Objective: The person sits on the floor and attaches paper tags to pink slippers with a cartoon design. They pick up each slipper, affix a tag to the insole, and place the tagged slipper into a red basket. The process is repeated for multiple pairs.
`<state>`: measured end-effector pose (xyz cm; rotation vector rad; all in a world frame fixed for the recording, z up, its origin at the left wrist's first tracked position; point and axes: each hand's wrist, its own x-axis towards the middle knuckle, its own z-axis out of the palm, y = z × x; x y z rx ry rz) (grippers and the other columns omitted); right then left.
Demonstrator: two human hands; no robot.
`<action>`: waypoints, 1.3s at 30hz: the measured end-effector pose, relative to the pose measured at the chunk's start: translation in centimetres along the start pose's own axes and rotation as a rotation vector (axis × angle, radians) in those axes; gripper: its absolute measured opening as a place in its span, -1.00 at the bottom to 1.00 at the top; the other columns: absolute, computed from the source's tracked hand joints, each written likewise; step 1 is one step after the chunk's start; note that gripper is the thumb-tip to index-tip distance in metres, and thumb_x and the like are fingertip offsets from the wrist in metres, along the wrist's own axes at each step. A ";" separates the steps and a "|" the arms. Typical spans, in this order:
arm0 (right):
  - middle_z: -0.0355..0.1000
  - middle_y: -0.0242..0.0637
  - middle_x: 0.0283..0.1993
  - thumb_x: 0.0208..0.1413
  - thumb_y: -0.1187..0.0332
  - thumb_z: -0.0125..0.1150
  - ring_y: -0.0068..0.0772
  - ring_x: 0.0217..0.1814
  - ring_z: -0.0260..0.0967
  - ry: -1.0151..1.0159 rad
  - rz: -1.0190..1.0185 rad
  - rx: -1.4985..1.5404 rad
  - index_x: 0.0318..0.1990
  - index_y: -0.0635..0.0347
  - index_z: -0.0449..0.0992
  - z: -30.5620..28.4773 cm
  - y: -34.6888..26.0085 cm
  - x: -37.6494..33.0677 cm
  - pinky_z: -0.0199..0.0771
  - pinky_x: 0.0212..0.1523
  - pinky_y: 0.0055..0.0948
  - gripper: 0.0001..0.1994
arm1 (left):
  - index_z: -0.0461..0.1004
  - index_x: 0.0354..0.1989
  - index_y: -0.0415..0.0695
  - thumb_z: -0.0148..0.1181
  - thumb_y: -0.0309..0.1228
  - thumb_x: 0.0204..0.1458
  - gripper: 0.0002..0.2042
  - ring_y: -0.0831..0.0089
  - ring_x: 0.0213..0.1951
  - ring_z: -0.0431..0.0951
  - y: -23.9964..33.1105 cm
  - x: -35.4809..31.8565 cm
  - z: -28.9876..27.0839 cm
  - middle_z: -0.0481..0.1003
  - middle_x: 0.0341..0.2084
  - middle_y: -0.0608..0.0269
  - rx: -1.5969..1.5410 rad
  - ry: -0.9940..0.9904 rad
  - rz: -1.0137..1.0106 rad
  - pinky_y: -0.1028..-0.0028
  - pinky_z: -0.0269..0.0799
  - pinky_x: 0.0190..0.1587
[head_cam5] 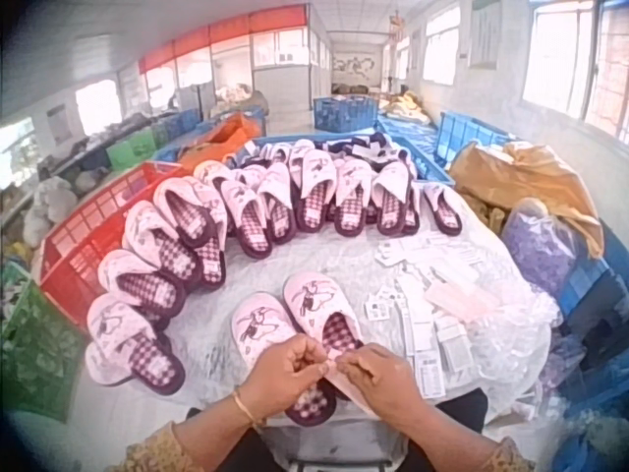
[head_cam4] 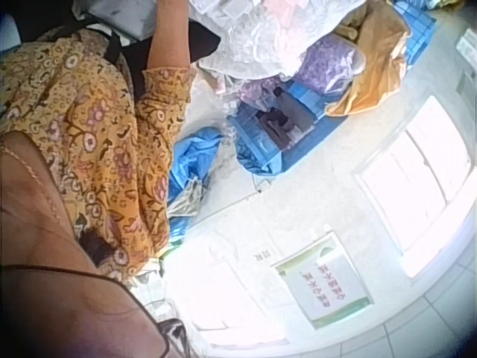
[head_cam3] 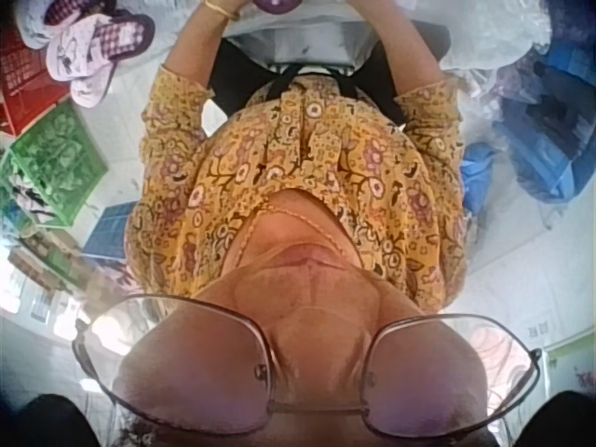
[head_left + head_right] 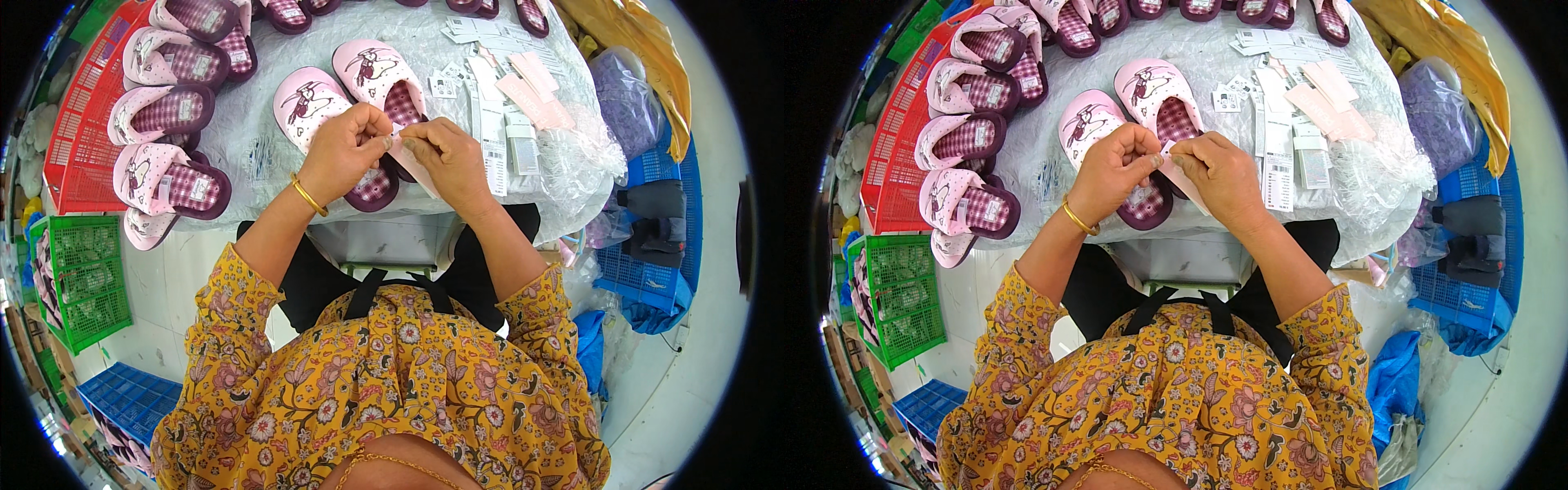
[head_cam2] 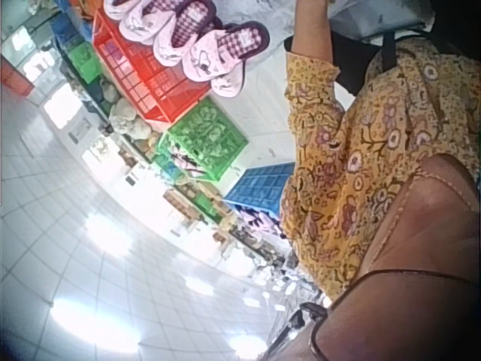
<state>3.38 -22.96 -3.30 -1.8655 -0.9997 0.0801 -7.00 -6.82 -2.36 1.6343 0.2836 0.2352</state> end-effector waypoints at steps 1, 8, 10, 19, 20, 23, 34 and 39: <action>0.51 -0.29 -0.36 0.01 0.43 0.36 -0.25 -0.41 0.50 -0.002 -0.002 0.001 -0.30 0.14 0.64 0.0 0.0 0.0 0.48 -0.40 -0.38 -0.91 | 0.45 -0.27 -0.25 0.20 -0.54 0.05 -0.90 0.66 -0.48 0.47 0.0 0.0 0.0 0.48 -0.45 0.36 -0.007 0.003 -0.002 0.60 0.44 -0.43; 0.51 -0.29 -0.36 0.01 0.45 0.35 -0.26 -0.41 0.49 -0.013 -0.029 -0.015 -0.28 0.14 0.63 0.2 0.0 0.0 0.48 -0.39 -0.39 -0.90 | 0.45 -0.28 -0.24 0.19 -0.57 0.06 -0.91 0.68 -0.49 0.46 0.1 0.0 0.2 0.47 -0.46 0.38 0.022 -0.002 -0.006 0.60 0.44 -0.44; 0.51 -0.29 -0.35 0.02 0.45 0.35 -0.26 -0.40 0.50 -0.019 -0.040 -0.005 -0.27 0.14 0.63 0.2 -0.2 -0.1 0.48 -0.39 -0.38 -0.89 | 0.45 -0.29 -0.24 0.19 -0.57 0.05 -0.92 0.68 -0.49 0.46 0.1 0.0 0.1 0.47 -0.46 0.39 0.021 -0.021 -0.009 0.60 0.43 -0.44; 0.51 -0.27 -0.34 0.03 0.45 0.34 -0.24 -0.39 0.50 -0.033 -0.018 0.018 -0.27 0.15 0.62 0.1 -0.1 -0.1 0.48 -0.37 -0.37 -0.90 | 0.44 -0.31 -0.23 0.20 -0.57 0.03 -0.92 0.70 -0.50 0.43 0.0 -0.1 -0.1 0.46 -0.48 0.41 0.035 -0.014 0.003 0.60 0.39 -0.44; 0.51 -0.27 -0.34 0.03 0.45 0.34 -0.24 -0.39 0.50 -0.034 -0.020 0.010 -0.27 0.15 0.62 0.1 -0.1 -0.1 0.48 -0.37 -0.37 -0.90 | 0.44 -0.31 -0.23 0.21 -0.57 0.03 -0.92 0.70 -0.50 0.43 0.1 -0.1 -0.1 0.46 -0.49 0.41 0.040 -0.016 0.000 0.60 0.39 -0.44; 0.51 -0.26 -0.35 0.03 0.45 0.34 -0.23 -0.39 0.50 -0.041 -0.011 0.002 -0.27 0.16 0.62 0.1 -0.2 -0.1 0.49 -0.37 -0.37 -0.89 | 0.44 -0.32 -0.24 0.21 -0.57 0.03 -0.92 0.70 -0.50 0.43 0.2 -0.1 0.0 0.46 -0.50 0.41 0.052 -0.014 -0.015 0.60 0.39 -0.44; 0.51 -0.26 -0.35 0.02 0.44 0.35 -0.22 -0.38 0.51 -0.040 -0.053 -0.011 -0.27 0.16 0.61 0.3 0.0 -0.1 0.49 -0.36 -0.36 -0.89 | 0.44 -0.33 -0.25 0.18 -0.60 0.01 -0.92 0.71 -0.47 0.41 0.1 -0.2 0.0 0.45 -0.50 0.41 0.066 -0.010 0.002 0.61 0.37 -0.41; 0.52 -0.24 -0.34 0.02 0.46 0.35 -0.25 -0.39 0.50 -0.058 -0.059 0.030 -0.28 0.19 0.60 0.3 -0.2 -0.1 0.49 -0.36 -0.38 -0.90 | 0.43 -0.33 -0.26 0.17 -0.61 0.00 -0.92 0.71 -0.46 0.39 0.0 -0.3 0.1 0.44 -0.49 0.42 0.040 -0.004 0.002 0.62 0.35 -0.40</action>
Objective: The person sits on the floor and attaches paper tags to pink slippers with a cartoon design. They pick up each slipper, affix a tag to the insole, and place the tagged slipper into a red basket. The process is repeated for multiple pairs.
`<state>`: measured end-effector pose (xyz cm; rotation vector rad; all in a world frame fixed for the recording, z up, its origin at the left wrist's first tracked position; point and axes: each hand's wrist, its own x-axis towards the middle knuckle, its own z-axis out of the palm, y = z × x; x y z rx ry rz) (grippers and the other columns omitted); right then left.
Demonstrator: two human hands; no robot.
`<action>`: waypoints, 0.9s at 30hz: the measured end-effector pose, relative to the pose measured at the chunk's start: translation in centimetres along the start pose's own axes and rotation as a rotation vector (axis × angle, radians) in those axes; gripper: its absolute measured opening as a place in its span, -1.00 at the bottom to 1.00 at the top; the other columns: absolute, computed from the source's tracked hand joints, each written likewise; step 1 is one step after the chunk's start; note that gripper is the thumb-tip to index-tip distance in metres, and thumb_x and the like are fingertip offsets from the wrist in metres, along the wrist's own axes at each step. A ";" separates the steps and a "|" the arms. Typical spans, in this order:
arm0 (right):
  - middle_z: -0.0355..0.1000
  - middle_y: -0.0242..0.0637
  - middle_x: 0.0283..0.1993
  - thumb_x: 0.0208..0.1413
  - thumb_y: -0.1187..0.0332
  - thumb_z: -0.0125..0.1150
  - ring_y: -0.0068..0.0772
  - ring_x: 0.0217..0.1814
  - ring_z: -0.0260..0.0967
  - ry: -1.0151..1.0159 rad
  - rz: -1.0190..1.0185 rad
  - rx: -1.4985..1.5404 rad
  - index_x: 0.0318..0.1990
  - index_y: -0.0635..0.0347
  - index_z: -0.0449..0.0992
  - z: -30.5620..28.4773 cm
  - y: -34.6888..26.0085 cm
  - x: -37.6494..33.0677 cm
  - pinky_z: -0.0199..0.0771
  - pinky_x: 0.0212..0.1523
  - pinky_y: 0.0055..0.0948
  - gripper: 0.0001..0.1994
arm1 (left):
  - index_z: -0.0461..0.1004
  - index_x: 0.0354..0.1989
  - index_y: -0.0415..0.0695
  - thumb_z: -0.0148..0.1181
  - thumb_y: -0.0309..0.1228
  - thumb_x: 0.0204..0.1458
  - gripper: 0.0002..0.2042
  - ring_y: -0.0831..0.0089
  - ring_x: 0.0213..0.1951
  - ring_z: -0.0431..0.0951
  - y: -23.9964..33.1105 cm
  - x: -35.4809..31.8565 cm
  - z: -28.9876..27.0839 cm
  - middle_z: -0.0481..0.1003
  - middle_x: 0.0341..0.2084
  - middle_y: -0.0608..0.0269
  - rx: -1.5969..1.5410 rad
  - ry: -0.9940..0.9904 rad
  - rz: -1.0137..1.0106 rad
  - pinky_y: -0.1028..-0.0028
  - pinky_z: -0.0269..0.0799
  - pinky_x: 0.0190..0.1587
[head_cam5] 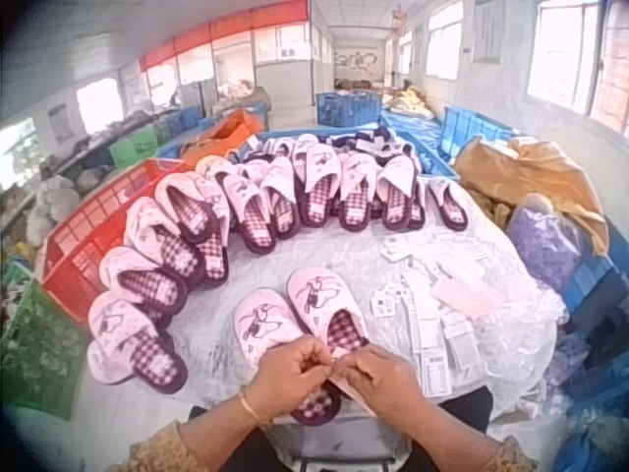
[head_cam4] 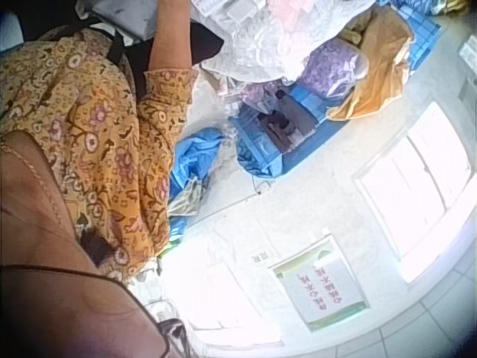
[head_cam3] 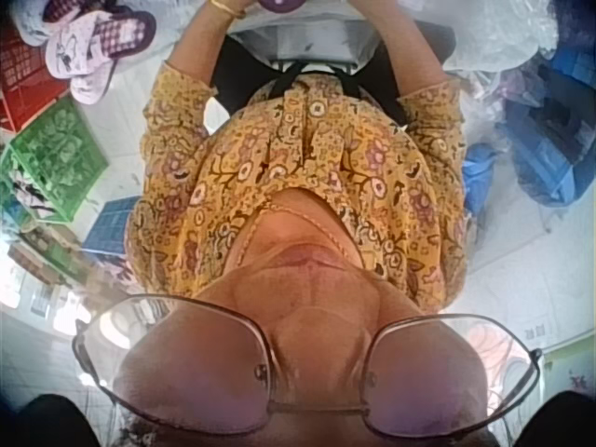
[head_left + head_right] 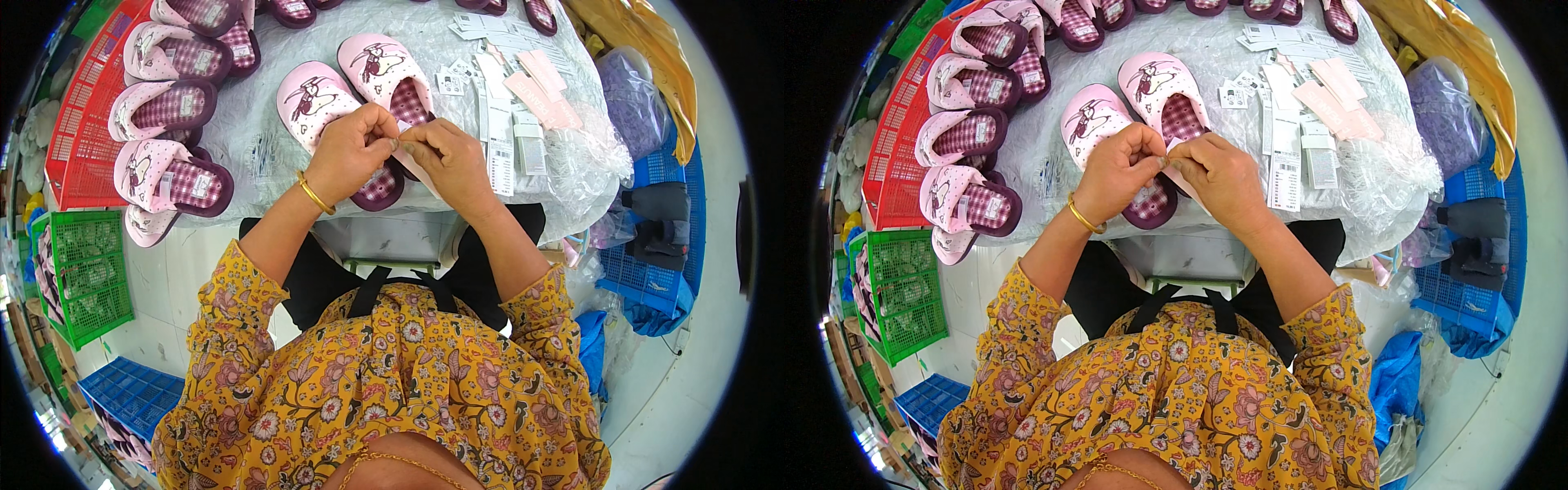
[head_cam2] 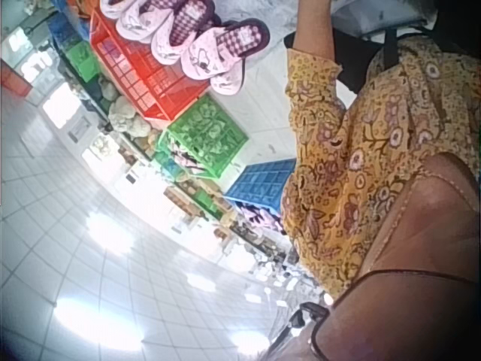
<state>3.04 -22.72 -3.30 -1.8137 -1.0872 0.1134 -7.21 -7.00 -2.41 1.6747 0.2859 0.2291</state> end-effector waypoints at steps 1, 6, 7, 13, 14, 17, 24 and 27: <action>0.52 -0.23 -0.34 0.02 0.46 0.35 -0.26 -0.39 0.50 -0.010 0.012 0.036 -0.29 0.20 0.60 -0.1 0.0 0.0 0.49 -0.36 -0.38 -0.90 | 0.43 -0.33 -0.26 0.17 -0.61 0.00 -0.92 0.71 -0.46 0.39 -0.2 0.0 0.0 0.44 -0.49 0.42 -0.001 0.000 0.009 0.62 0.35 -0.40; 0.53 -0.21 -0.34 0.03 0.49 0.34 -0.31 -0.39 0.50 -0.070 0.146 0.131 -0.27 0.22 0.58 -0.5 0.0 0.1 0.48 -0.35 -0.40 -0.90 | 0.43 -0.34 -0.26 0.16 -0.61 -0.01 -0.92 0.71 -0.47 0.37 -0.2 0.1 0.2 0.45 -0.49 0.40 -0.010 -0.003 0.045 0.61 0.33 -0.40; 0.53 -0.21 -0.35 0.04 0.49 0.33 -0.31 -0.39 0.49 -0.076 0.184 0.150 -0.27 0.22 0.58 -0.6 -0.1 0.2 0.47 -0.36 -0.40 -0.90 | 0.43 -0.34 -0.26 0.16 -0.62 -0.02 -0.92 0.71 -0.47 0.37 -0.2 0.1 0.2 0.45 -0.49 0.40 0.002 0.000 0.045 0.61 0.33 -0.40; 0.50 -0.21 -0.39 0.06 0.47 0.31 -0.36 -0.44 0.46 -0.128 0.188 0.122 -0.26 0.24 0.55 -0.3 -0.2 0.3 0.43 -0.39 -0.43 -0.89 | 0.43 -0.34 -0.26 0.13 -0.63 -0.03 -0.91 0.71 -0.46 0.38 -0.4 0.2 0.1 0.45 -0.48 0.40 0.008 0.000 0.033 0.61 0.34 -0.38; 0.50 -0.20 -0.40 0.06 0.47 0.31 -0.36 -0.45 0.46 -0.138 0.174 0.104 -0.26 0.24 0.55 -0.3 -0.4 0.4 0.42 -0.40 -0.43 -0.89 | 0.44 -0.34 -0.26 0.13 -0.64 -0.04 -0.91 0.71 -0.46 0.38 -0.4 0.1 0.1 0.46 -0.48 0.40 0.002 0.000 0.037 0.61 0.35 -0.38; 0.51 -0.24 -0.39 0.10 0.46 0.29 -0.45 -0.43 0.47 -0.189 0.213 0.114 -0.22 0.25 0.55 -0.6 -0.4 0.7 0.44 -0.36 -0.48 -0.88 | 0.43 -0.32 -0.25 0.13 -0.63 0.00 -0.91 0.70 -0.47 0.41 -0.3 0.2 0.0 0.46 -0.48 0.38 0.024 -0.015 0.032 0.61 0.37 -0.40; 0.53 -0.37 -0.32 0.15 0.45 0.28 -0.63 -0.35 0.45 -0.180 0.359 0.426 -0.18 0.26 0.57 -1.7 0.9 0.7 0.45 -0.30 -0.60 -0.87 | 0.39 -0.30 -0.23 0.17 -0.62 0.07 -0.91 0.67 -0.52 0.43 -0.4 0.1 -0.2 0.45 -0.47 0.37 -0.081 -0.031 -0.007 0.62 0.38 -0.46; 0.52 -0.38 -0.33 0.13 0.44 0.30 -0.65 -0.35 0.42 -0.216 0.325 0.354 -0.18 0.26 0.57 -1.8 1.0 0.5 0.44 -0.30 -0.60 -0.86 | 0.39 -0.30 -0.24 0.17 -0.63 0.06 -0.91 0.67 -0.52 0.42 -0.4 0.1 -0.1 0.46 -0.46 0.37 -0.095 -0.027 -0.005 0.62 0.38 -0.46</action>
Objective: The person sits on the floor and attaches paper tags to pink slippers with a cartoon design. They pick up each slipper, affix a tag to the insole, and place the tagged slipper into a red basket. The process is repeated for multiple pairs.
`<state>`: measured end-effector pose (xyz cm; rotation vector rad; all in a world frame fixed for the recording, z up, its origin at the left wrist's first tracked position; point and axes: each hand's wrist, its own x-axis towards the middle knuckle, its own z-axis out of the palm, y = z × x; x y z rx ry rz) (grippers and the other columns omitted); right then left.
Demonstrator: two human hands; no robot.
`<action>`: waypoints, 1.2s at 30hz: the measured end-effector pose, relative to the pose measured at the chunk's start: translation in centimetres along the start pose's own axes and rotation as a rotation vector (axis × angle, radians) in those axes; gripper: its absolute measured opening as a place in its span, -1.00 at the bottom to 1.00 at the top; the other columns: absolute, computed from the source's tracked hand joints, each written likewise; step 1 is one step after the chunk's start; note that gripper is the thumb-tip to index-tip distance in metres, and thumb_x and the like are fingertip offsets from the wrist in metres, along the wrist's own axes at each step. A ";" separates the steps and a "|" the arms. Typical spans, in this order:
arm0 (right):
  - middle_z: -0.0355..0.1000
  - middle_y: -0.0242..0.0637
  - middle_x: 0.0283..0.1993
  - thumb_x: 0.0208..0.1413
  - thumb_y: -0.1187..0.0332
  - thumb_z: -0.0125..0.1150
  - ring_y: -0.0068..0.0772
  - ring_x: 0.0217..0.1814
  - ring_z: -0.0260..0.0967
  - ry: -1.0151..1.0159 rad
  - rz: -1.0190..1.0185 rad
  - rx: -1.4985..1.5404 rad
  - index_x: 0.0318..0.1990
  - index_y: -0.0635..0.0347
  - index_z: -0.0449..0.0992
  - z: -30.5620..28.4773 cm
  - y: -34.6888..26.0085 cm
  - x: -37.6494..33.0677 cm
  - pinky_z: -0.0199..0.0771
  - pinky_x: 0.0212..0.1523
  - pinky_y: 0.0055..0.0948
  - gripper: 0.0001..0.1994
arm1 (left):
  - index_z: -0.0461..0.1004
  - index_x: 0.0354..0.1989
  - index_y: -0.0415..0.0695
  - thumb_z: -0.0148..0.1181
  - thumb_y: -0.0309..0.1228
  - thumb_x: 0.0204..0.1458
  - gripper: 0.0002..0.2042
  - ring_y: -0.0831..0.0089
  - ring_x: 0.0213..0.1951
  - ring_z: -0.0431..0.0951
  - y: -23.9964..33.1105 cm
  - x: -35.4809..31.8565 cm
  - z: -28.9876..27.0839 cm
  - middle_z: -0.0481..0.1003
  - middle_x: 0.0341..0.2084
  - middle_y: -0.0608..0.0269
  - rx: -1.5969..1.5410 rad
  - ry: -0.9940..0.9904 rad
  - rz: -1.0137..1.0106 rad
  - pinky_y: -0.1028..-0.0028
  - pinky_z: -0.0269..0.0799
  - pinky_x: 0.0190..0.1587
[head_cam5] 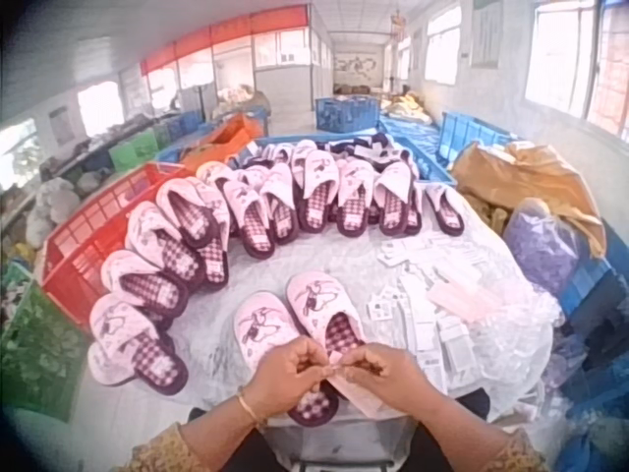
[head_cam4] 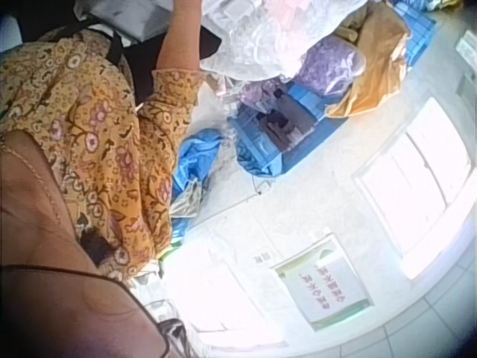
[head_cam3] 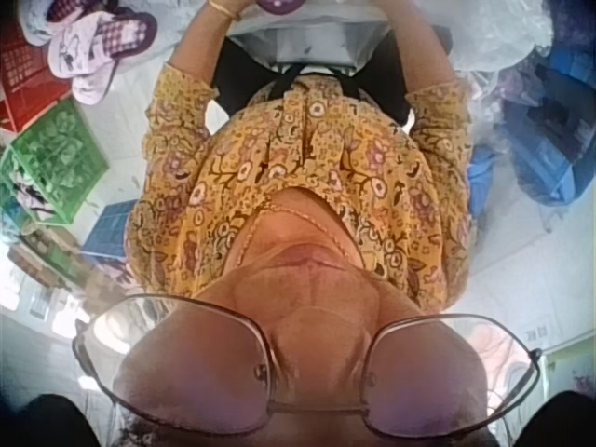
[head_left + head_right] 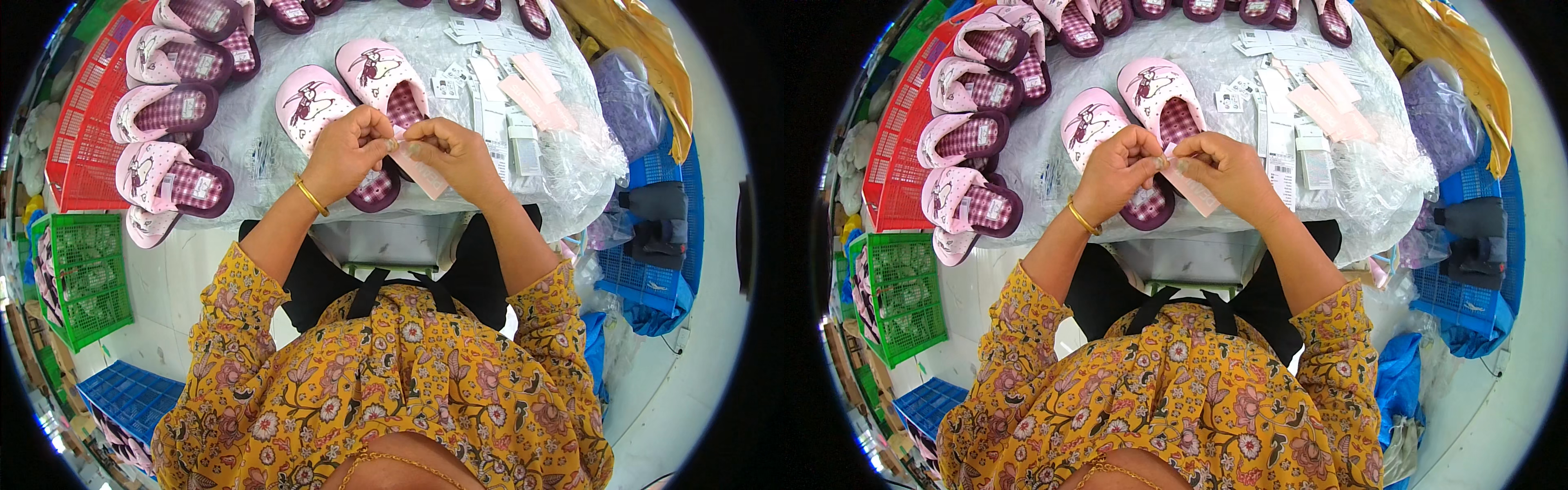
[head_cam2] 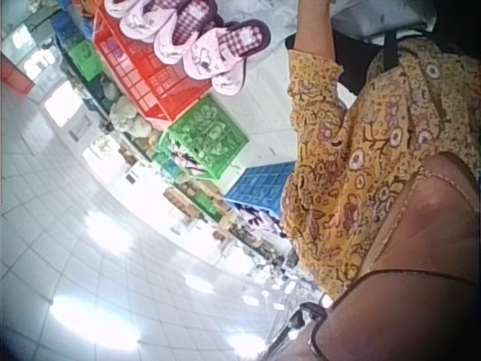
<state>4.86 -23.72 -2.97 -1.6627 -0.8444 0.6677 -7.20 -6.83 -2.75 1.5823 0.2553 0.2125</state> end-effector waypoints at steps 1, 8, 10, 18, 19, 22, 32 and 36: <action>0.52 -0.38 -0.33 0.13 0.44 0.30 -0.65 -0.36 0.41 0.004 -0.008 -0.007 -0.18 0.26 0.57 0.3 -0.2 -0.1 0.43 -0.31 -0.60 -0.86 | 0.39 -0.30 -0.24 0.17 -0.63 0.07 -0.91 0.67 -0.52 0.42 0.1 -0.1 0.0 0.46 -0.46 0.37 0.000 -0.003 -0.003 0.61 0.39 -0.45; 0.49 -0.31 -0.38 0.10 0.45 0.31 -0.55 -0.43 0.36 0.016 0.037 -0.212 -0.21 0.24 0.57 0.9 -1.6 0.1 0.39 -0.37 -0.51 -0.88 | 0.38 -0.31 -0.24 0.18 -0.61 0.07 -0.91 0.67 -0.49 0.43 0.1 -0.6 0.0 0.46 -0.45 0.38 0.027 -0.009 0.005 0.62 0.39 -0.43; 0.50 -0.29 -0.35 0.10 0.45 0.31 -0.52 -0.41 0.38 0.046 -0.029 -0.215 -0.21 0.25 0.57 0.7 -1.3 0.0 0.41 -0.35 -0.50 -0.87 | 0.44 -0.26 -0.25 0.19 -0.59 0.07 -0.91 0.63 -0.50 0.44 0.4 -1.3 0.4 0.48 -0.44 0.31 0.083 0.075 0.076 0.61 0.39 -0.43; 0.49 -0.13 -0.02 0.08 0.44 0.31 -0.33 -0.15 0.51 0.106 -0.166 -0.275 0.15 0.16 0.40 0.3 -3.3 1.7 0.53 -0.13 -0.41 -0.55 | 0.50 -0.16 -0.19 0.33 -0.53 -0.02 -0.76 0.39 -0.14 0.47 1.2 -4.5 -4.0 0.38 -0.11 0.20 0.665 0.606 0.429 0.52 0.39 -0.26; 0.48 -0.12 0.00 0.08 0.45 0.30 -0.31 -0.14 0.52 0.085 -0.166 -0.273 0.19 0.15 0.37 0.6 -3.6 2.1 0.53 -0.12 -0.40 -0.52 | 0.49 -0.13 -0.18 0.33 -0.50 -0.01 -0.74 0.42 -0.14 0.43 0.9 -4.4 -4.2 0.37 -0.06 0.19 0.708 0.622 0.451 0.54 0.37 -0.27; 0.45 -0.04 0.02 -0.02 0.43 0.33 -0.21 -0.06 0.49 -0.030 -0.153 -0.317 0.26 0.10 0.29 1.3 -4.2 2.9 0.50 -0.01 -0.32 -0.38 | 0.48 -0.07 -0.15 0.32 -0.41 0.03 -0.71 0.46 -0.12 0.35 -0.2 -4.2 -4.4 0.34 0.05 0.15 0.776 0.661 0.502 0.53 0.33 -0.25; 0.50 0.08 -0.09 -0.06 0.07 0.35 0.12 -0.06 0.47 -0.023 -0.116 -0.848 0.23 0.02 0.36 4.5 -5.6 5.8 0.47 -0.06 -0.06 -0.35 | 0.44 -0.12 -0.24 0.10 -0.36 0.20 -0.79 0.17 0.01 0.38 -4.3 -2.5 -6.6 0.43 -0.07 0.04 0.535 0.825 0.491 0.27 0.30 0.07; 0.54 0.01 -0.27 -0.04 0.27 0.23 0.13 -0.17 0.49 0.090 -0.203 -0.844 0.10 0.01 0.44 5.0 -3.0 6.9 0.47 -0.18 0.02 -0.54 | 0.42 -0.12 -0.24 0.07 -0.38 0.21 -0.81 0.17 -0.04 0.41 -4.7 -2.7 -6.4 0.44 -0.10 0.06 0.461 0.883 0.398 0.29 0.30 0.06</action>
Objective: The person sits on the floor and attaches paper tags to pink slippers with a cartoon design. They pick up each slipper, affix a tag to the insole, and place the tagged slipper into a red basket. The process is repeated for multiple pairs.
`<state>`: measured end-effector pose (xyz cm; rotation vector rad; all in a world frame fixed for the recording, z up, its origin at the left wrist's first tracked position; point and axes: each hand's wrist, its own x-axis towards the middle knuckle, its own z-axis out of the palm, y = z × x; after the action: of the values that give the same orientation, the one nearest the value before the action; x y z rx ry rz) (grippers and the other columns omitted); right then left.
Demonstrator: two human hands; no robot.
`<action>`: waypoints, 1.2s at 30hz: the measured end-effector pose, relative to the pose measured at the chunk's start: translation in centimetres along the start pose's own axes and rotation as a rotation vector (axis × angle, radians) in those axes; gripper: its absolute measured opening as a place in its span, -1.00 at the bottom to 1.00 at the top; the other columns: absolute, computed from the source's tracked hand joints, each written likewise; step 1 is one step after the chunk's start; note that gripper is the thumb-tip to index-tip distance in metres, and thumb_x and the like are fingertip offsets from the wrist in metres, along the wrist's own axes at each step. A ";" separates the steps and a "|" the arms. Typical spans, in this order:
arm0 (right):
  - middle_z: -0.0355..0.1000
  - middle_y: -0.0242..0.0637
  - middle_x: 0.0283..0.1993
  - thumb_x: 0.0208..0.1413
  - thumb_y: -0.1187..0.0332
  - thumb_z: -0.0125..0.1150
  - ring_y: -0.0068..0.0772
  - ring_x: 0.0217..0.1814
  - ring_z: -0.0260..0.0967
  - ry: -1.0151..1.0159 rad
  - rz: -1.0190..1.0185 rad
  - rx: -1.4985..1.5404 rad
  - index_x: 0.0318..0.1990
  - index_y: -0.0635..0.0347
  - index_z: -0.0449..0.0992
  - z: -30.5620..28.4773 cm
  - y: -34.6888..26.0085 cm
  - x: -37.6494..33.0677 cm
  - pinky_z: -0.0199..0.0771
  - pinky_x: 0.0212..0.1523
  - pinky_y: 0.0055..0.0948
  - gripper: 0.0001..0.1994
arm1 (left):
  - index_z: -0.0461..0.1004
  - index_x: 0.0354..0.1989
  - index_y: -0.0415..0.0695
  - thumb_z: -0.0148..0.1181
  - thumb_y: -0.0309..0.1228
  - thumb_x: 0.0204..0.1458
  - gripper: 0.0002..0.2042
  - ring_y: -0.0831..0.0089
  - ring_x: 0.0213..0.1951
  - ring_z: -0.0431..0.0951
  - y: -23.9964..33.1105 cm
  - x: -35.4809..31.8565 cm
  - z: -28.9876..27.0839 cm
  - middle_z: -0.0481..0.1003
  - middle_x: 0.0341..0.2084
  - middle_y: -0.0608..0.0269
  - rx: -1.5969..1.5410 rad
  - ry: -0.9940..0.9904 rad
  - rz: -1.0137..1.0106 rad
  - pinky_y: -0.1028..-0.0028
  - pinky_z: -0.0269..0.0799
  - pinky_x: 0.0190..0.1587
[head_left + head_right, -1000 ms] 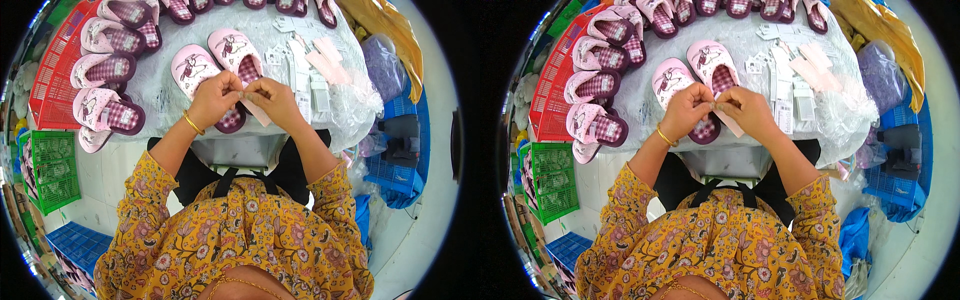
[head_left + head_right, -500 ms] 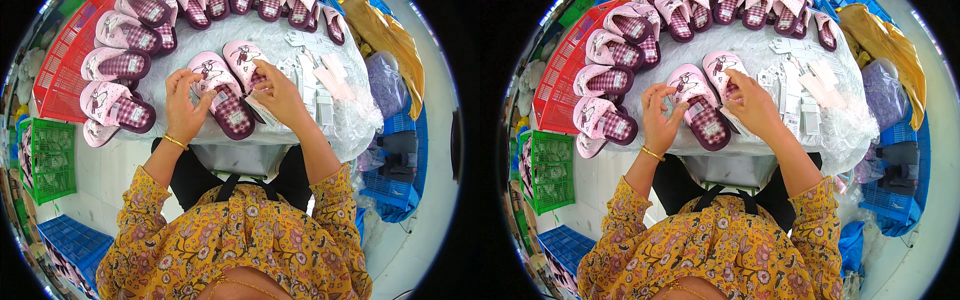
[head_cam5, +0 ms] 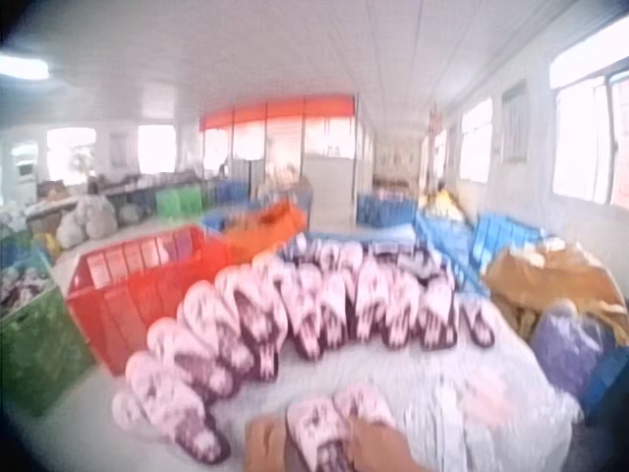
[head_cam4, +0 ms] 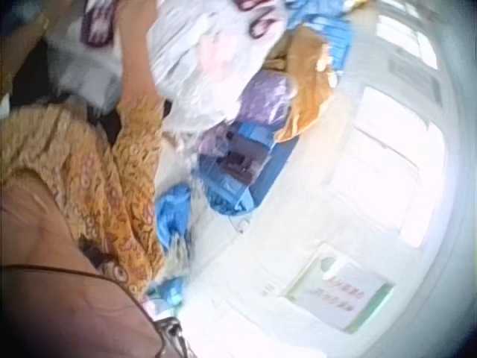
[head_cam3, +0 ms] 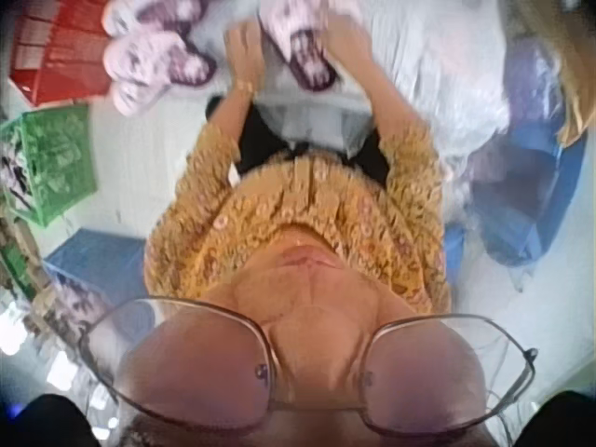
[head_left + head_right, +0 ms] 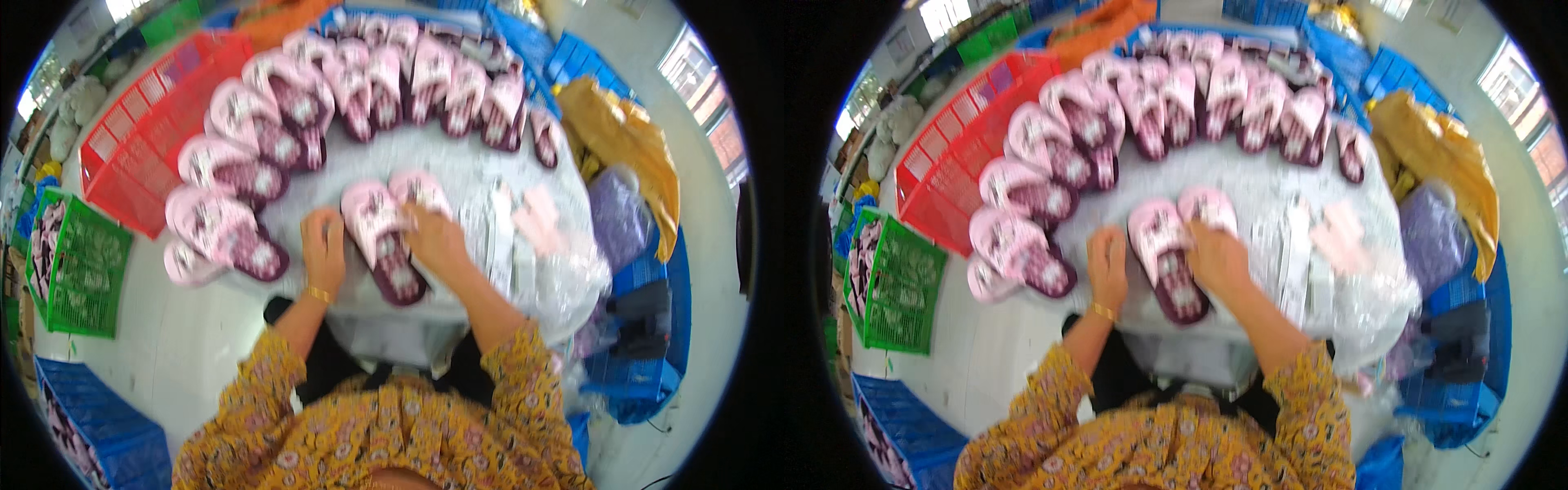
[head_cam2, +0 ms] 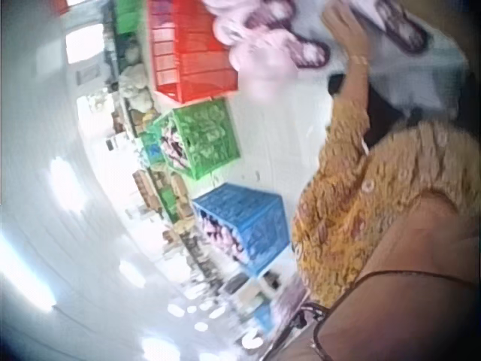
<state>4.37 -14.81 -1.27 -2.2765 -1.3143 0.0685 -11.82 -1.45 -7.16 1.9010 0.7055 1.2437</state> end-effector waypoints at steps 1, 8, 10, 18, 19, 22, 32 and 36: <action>0.54 0.00 -0.28 -0.05 0.33 0.22 0.13 -0.19 0.49 0.064 -0.008 0.023 0.08 -0.02 0.46 -0.1 0.7 -0.2 0.47 -0.20 0.01 -0.56 | 0.42 -0.12 -0.24 0.07 -0.40 0.20 -0.82 0.18 -0.06 0.41 -0.2 0.0 0.6 0.44 -0.11 0.06 -0.026 0.027 0.005 0.30 0.31 0.05; 0.48 -0.21 -0.43 -0.01 0.38 0.35 -0.37 -0.49 0.38 -0.005 0.180 0.334 0.04 0.06 0.53 -5.1 -1.1 -4.0 0.38 -0.40 -0.41 -0.61 | 0.41 -0.11 -0.24 0.14 -0.48 0.15 -0.83 0.28 -0.09 0.43 0.4 -0.3 -0.7 0.41 -0.09 0.08 -0.074 0.051 0.026 0.38 0.40 -0.02; 0.46 -0.35 -0.45 0.02 0.40 0.35 -0.57 -0.50 0.31 0.013 0.213 0.443 0.03 0.12 0.53 -5.9 -0.2 -4.8 0.32 -0.43 -0.52 -0.63 | 0.41 -0.11 -0.23 0.15 -0.50 0.14 -0.83 0.31 -0.10 0.44 0.7 -0.3 -0.5 0.40 -0.08 0.09 -0.118 0.028 0.011 0.41 0.44 -0.07; 0.57 -0.06 -0.24 0.08 0.00 0.31 -0.17 -0.29 0.55 0.455 -0.129 -0.201 -0.02 0.15 0.54 -11.0 -0.4 13.8 0.51 -0.28 -0.30 -0.54 | 0.42 -0.12 -0.20 0.16 -0.56 0.10 -0.82 0.35 -0.11 0.43 0.6 -0.5 -0.6 0.42 -0.08 0.14 -0.154 0.042 0.007 0.47 0.44 -0.19; 0.55 -0.02 -0.15 0.06 0.00 0.28 -0.10 -0.18 0.52 0.403 -0.082 -0.005 0.05 0.16 0.49 -12.9 -2.3 18.7 0.49 -0.17 -0.25 -0.49 | 0.42 -0.12 -0.21 0.16 -0.57 0.10 -0.82 0.35 -0.11 0.43 0.6 -0.5 -1.0 0.43 -0.08 0.14 -0.132 0.044 0.001 0.47 0.44 -0.19; 0.49 0.07 0.06 -0.04 -0.05 0.30 -0.06 0.05 0.50 0.607 0.016 0.203 0.25 0.18 0.33 -20.7 -3.4 29.7 0.48 0.02 -0.17 -0.27 | 0.42 -0.13 -0.22 0.16 -0.58 0.09 -0.82 0.36 -0.11 0.43 1.7 -0.7 0.2 0.43 -0.08 0.13 -0.199 -0.013 -0.011 0.48 0.42 -0.20; 0.60 -0.19 -0.19 -0.03 0.09 0.34 -0.21 -0.09 0.55 0.119 -0.030 0.159 -0.09 0.13 0.55 -3.2 -0.1 26.3 0.48 -0.02 -0.30 -0.59 | 0.43 -0.14 -0.22 0.18 -0.63 0.06 -0.81 0.39 -0.19 0.46 1.3 -0.6 -0.3 0.44 -0.11 0.12 -0.236 -0.010 -0.035 0.48 0.42 -0.20; 0.50 0.05 0.02 -0.09 0.15 0.38 0.05 0.07 0.47 0.059 -0.038 0.171 0.31 0.13 0.22 2.0 0.5 27.7 0.44 0.11 -0.18 -0.23 | 0.43 -0.13 -0.23 0.17 -0.66 0.04 -0.79 0.39 -0.19 0.47 1.3 -0.3 -0.4 0.44 -0.12 0.12 -0.202 -0.001 -0.021 0.48 0.42 -0.20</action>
<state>18.86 8.55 2.37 -2.0940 -1.2703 0.0960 -12.25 -2.35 -6.12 1.7241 0.5752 1.2517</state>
